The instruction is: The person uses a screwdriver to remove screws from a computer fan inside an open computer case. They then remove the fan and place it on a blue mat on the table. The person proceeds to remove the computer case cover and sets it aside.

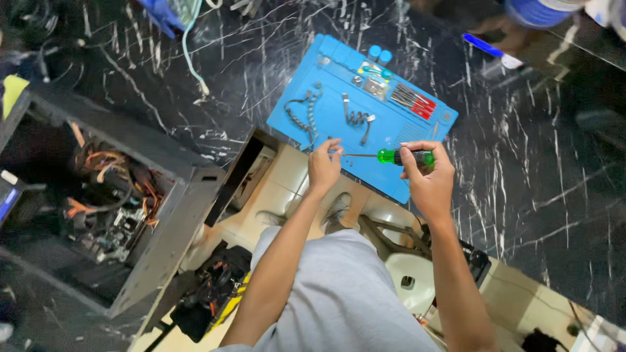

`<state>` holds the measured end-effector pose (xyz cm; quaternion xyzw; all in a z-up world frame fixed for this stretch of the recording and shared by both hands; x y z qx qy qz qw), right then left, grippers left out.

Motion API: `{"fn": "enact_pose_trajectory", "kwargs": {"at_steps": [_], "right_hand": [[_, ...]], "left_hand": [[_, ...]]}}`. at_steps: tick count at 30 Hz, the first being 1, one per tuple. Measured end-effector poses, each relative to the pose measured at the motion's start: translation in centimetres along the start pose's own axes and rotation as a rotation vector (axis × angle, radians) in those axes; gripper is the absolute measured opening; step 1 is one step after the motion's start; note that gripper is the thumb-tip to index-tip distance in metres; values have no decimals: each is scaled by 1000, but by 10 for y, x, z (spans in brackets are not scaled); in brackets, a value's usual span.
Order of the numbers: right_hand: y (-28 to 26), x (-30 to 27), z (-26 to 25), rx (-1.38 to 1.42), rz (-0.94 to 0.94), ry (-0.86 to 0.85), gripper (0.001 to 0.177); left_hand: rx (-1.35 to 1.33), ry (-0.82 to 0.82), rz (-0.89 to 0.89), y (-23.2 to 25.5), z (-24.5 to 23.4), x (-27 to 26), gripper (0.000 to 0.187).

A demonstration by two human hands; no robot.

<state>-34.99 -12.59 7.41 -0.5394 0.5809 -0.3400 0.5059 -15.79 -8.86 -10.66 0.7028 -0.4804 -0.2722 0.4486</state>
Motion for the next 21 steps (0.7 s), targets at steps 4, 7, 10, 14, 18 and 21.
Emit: {"fn": "enact_pose_trajectory", "kwargs": {"at_steps": [4,7,10,14,18,21], "right_hand": [[-25,6,38,-1,-71,-157,13],[-44,7,80,100,-232,-283,10],[-73,-8,133,100,-344,-367,11],[-109,-47,217,101,-364,-509,17],[-135,-102,307,52,-392,-521,24],[-147,-128,366,61,-428,-654,24]], "left_hand": [[-89,200,51,31,-67,15,30],[-162,415,57,46,-140,11,31],[-334,570,63,41,-210,-1,28],[-513,596,22,36,-307,-28,37],[-606,539,140,19,-399,-63,35],[-561,567,181,6,-462,-89,41]]}}
Point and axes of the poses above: each hand's wrist, its own x-axis towards the middle knuckle, its own z-axis out of the palm, y = z × x, the point moved 1 cm from there along x, towards the middle knuckle, and after that the axes turned 15 degrees about z, right-handed, at the moved point
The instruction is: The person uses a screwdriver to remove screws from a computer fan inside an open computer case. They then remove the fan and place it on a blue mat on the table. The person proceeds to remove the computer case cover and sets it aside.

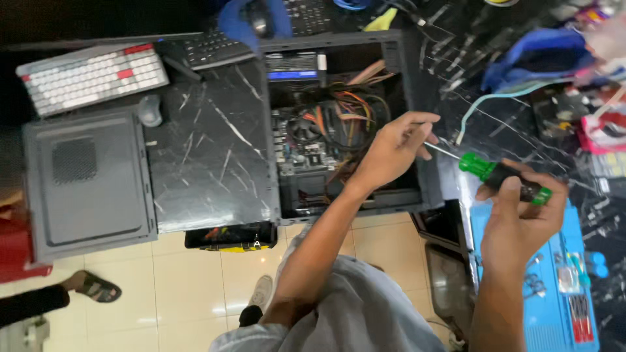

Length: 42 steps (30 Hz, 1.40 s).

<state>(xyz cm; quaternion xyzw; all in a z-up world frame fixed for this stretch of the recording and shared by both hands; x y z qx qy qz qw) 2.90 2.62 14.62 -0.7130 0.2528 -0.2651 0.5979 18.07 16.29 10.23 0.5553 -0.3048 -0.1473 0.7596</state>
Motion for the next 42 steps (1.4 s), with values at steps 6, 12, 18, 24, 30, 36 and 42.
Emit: {"fn": "enact_pose_trajectory", "kwargs": {"at_steps": [6,12,18,24,30,36,42], "right_hand": [[-29,30,92,-168,7,-234,32],[-11,70,156,-369,-42,-378,28],[19,100,223,-214,-92,-581,28],[36,115,277,-339,-133,-740,31],[67,131,311,-545,-303,-874,27],[71,137,323,-598,-271,-980,25],[66,139,325,-645,-314,-1048,26]], "left_hand": [[67,257,8,-36,-79,14,36],[1186,234,-374,-120,-108,-13,57],[1146,47,-777,-92,-130,-22,99],[1227,79,-770,-100,-141,-24,106],[1153,181,-815,-101,-144,-30,105],[1033,227,-899,-94,-144,-29,116],[973,349,-803,-97,-154,-31,123]]}}
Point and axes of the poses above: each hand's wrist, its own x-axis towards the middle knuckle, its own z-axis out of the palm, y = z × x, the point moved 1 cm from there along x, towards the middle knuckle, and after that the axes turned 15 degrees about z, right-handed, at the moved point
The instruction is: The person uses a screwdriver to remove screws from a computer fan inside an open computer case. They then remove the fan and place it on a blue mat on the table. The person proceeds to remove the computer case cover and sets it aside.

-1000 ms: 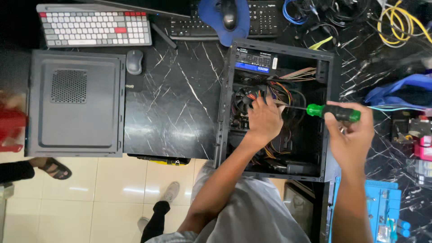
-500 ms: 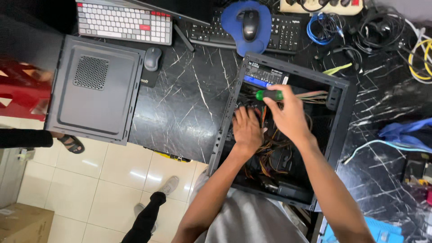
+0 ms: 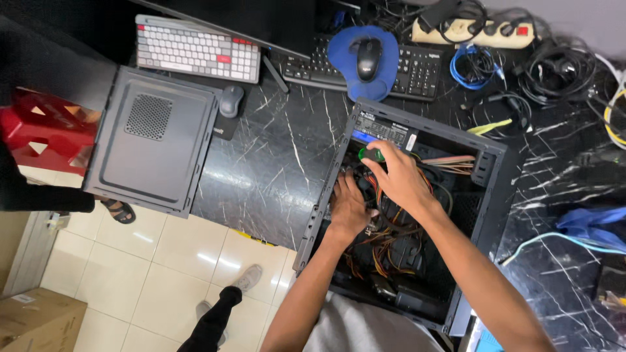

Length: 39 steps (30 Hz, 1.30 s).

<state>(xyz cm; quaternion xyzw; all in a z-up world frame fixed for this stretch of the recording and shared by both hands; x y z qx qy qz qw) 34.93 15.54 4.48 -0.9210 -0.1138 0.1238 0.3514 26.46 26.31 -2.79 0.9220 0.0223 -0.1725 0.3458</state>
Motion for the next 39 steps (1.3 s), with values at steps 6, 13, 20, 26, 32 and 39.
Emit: {"fn": "enact_pose_trajectory", "kwargs": {"at_steps": [6,13,20,26,32,39], "right_hand": [[-2,2,-1,24,-95,-6,23],[-2,2,3,-1,-115,27,24],[-6,0,1,5,-66,-2,25],[2,3,6,6,-73,30,24],[-3,3,7,9,-113,49,22],[-7,5,6,8,-102,54,22]], "left_hand": [[34,-68,-2,7,-13,-1,141],[149,-88,7,-7,8,6,139],[138,-75,16,-17,19,9,129],[160,-61,27,-25,30,15,120],[185,-45,33,-29,33,16,107],[222,-67,29,-36,46,22,105]]}}
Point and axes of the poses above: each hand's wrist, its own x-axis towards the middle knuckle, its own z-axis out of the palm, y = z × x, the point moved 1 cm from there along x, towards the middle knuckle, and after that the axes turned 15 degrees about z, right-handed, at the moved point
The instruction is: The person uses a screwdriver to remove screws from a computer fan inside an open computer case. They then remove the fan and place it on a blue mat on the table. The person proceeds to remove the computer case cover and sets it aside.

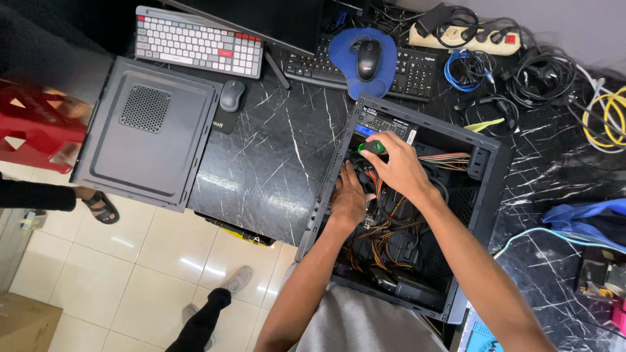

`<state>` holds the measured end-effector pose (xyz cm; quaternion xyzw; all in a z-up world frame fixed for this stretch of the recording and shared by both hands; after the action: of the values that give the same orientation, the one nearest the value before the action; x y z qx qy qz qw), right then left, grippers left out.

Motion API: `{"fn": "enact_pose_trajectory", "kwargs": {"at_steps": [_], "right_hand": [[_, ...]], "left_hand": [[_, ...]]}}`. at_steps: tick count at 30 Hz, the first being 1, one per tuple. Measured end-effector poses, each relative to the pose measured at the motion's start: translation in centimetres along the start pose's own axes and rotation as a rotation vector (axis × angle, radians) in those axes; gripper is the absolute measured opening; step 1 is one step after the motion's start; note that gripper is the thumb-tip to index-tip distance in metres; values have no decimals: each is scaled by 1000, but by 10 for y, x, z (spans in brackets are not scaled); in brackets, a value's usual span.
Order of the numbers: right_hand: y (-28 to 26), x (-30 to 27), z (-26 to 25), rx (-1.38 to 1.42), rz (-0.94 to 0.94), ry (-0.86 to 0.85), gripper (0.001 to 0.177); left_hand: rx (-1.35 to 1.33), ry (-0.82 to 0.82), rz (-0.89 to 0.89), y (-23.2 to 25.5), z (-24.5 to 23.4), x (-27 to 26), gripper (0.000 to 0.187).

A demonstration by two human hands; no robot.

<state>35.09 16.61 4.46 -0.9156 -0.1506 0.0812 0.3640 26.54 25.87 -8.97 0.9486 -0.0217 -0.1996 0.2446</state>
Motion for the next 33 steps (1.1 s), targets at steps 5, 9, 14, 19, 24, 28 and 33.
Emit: {"fn": "enact_pose_trajectory", "kwargs": {"at_steps": [5,9,14,19,24,28,33], "right_hand": [[-1,1,2,0,-9,-25,21],[-3,0,2,-23,-28,-25,22],[-5,0,-1,-22,-28,-27,21],[-8,-2,-5,-3,-26,-36,20],[0,0,-2,-20,-39,-22,21],[-1,0,-2,-23,-39,-18,21],[-4,-2,-4,-13,-27,-35,20]], "left_hand": [[-38,8,1,0,-2,-2,107],[-28,-14,-2,4,-13,-8,103],[-11,-15,-18,4,-9,-5,105],[-17,-5,-8,4,-10,-7,103],[-21,3,18,2,-9,-8,104],[-27,-4,30,0,-9,-8,105],[-9,1,45,2,-15,-12,102]]}}
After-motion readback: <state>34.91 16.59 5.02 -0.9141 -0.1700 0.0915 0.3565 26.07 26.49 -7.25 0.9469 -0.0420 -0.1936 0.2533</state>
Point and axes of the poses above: each hand's wrist, its own x-axis towards the middle knuckle, its own z-axis out of the palm, y = z × x, the point moved 1 cm from there along x, towards the middle knuckle, and after that the axes turned 15 degrees about z, right-handed, at the moved point
